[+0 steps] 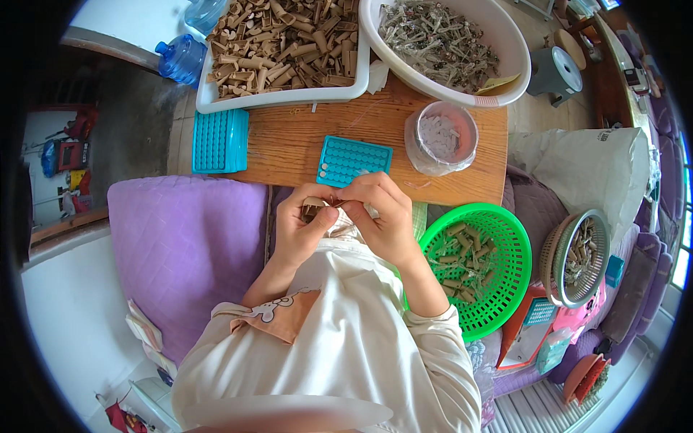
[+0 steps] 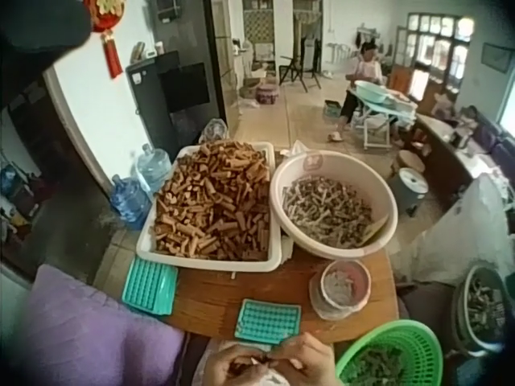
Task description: The person assembles small metal pins and plastic housings into larger units by hand.
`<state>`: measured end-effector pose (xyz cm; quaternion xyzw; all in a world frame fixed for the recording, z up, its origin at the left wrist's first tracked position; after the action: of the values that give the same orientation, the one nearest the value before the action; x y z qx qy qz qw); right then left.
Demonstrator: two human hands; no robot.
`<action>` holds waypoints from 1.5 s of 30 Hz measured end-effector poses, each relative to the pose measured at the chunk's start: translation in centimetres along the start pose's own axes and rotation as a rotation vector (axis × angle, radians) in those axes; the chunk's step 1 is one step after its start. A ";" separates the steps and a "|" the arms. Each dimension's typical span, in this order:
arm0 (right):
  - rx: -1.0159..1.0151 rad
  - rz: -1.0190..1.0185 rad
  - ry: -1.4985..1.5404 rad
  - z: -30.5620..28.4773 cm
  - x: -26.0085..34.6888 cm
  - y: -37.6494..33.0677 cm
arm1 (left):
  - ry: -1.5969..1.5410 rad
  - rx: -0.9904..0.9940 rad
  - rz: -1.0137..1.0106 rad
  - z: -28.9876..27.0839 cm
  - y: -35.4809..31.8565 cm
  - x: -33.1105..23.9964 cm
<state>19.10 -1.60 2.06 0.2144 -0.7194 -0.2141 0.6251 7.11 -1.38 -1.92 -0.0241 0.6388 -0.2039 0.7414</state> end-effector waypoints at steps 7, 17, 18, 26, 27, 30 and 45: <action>-0.010 -0.028 -0.065 0.0 1.2 -0.6 | -0.057 -0.014 0.040 -0.4 -0.7 -0.1; -0.177 0.081 -0.136 0.6 2.2 -2.0 | -0.570 0.172 0.015 1.2 -1.1 0.8; -0.150 0.072 -0.131 0.9 2.3 -2.1 | -0.569 0.172 0.011 1.3 -1.2 0.8; -0.167 0.107 -0.141 0.4 2.7 -2.8 | -0.492 0.218 0.015 1.4 -1.6 0.7; -0.152 0.128 -0.153 0.4 2.7 -2.8 | -0.493 0.216 0.014 1.3 -1.6 0.8; -0.061 0.079 -0.079 1.0 3.0 -1.8 | -0.415 0.215 0.027 0.8 -1.6 0.9; -0.114 0.249 -0.120 0.5 0.4 -4.0 | -0.441 -0.033 -0.102 -1.0 -1.5 1.4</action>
<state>18.75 -5.05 0.00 0.0745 -0.7633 -0.1878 0.6137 5.89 -2.97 -3.03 -0.1126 0.4624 -0.2204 0.8514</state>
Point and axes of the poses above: each hand's wrist, its own y-axis towards the middle knuckle, its own z-axis out of the palm, x = y × z, the point moved 9 cm from there along y, towards the middle knuckle, and after that the axes turned 15 degrees about -z, right-handed, at the moved point
